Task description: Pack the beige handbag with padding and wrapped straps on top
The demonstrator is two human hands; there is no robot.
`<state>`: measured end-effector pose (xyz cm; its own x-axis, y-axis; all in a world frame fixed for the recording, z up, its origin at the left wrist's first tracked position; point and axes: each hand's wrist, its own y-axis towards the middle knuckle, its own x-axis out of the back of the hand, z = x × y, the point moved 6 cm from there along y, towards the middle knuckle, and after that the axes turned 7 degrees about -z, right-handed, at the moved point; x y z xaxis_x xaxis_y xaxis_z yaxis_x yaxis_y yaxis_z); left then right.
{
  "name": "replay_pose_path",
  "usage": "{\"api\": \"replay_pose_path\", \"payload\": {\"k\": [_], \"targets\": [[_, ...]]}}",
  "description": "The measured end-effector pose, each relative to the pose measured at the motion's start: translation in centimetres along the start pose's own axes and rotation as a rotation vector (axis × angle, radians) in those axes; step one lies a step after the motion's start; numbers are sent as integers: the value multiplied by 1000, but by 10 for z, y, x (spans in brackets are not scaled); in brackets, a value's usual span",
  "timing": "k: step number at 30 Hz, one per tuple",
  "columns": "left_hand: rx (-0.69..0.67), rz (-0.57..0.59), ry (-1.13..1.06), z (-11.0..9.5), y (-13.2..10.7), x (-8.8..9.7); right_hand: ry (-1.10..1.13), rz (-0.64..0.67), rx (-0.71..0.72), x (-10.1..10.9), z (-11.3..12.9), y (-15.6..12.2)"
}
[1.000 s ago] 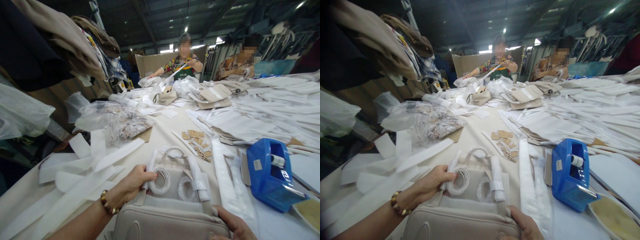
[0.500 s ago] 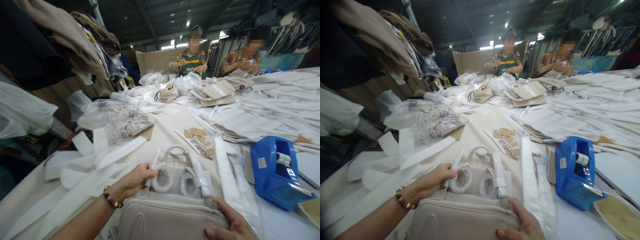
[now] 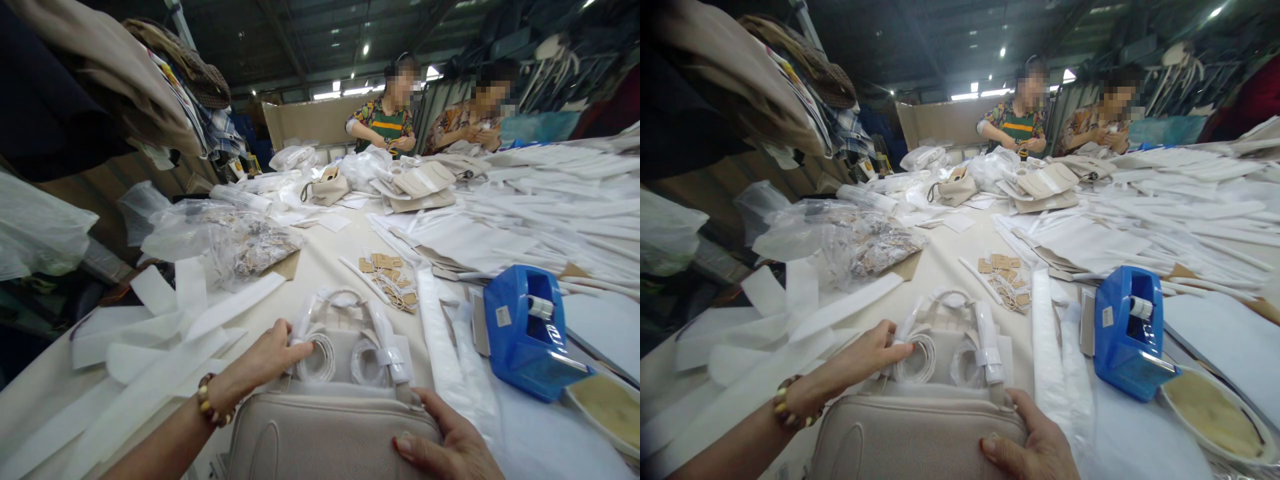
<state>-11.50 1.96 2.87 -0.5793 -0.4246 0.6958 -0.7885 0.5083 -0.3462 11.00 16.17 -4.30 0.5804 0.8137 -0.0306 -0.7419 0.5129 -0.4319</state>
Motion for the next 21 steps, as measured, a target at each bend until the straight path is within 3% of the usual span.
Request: {"api": "replay_pose_path", "payload": {"k": [2, 3, 5, 6, 9, 13, 21], "targets": [[-262, -207, 319, -23, -12, 6, -8, -9, 9, 1, 2, 0], [-413, -251, 408, -37, -20, 1, -11, -8, 10, 0, 3, 0], [-647, -191, 427, -60, -34, -19, -14, 0, 16, -1, 5, -1], [-696, -114, 428, -67, -37, -33, -18, -2, 23, -1, 6, -1], [-602, 46, 506, -75, -31, -67, -41, -24, 30, -1, 6, -1], [-493, 62, 573, -75, -14, -89, -66, -38, 35, 1, -1, 0], [-589, -3, 572, -77, -7, -85, -228, -39, 66, 6, -4, 9]]}}
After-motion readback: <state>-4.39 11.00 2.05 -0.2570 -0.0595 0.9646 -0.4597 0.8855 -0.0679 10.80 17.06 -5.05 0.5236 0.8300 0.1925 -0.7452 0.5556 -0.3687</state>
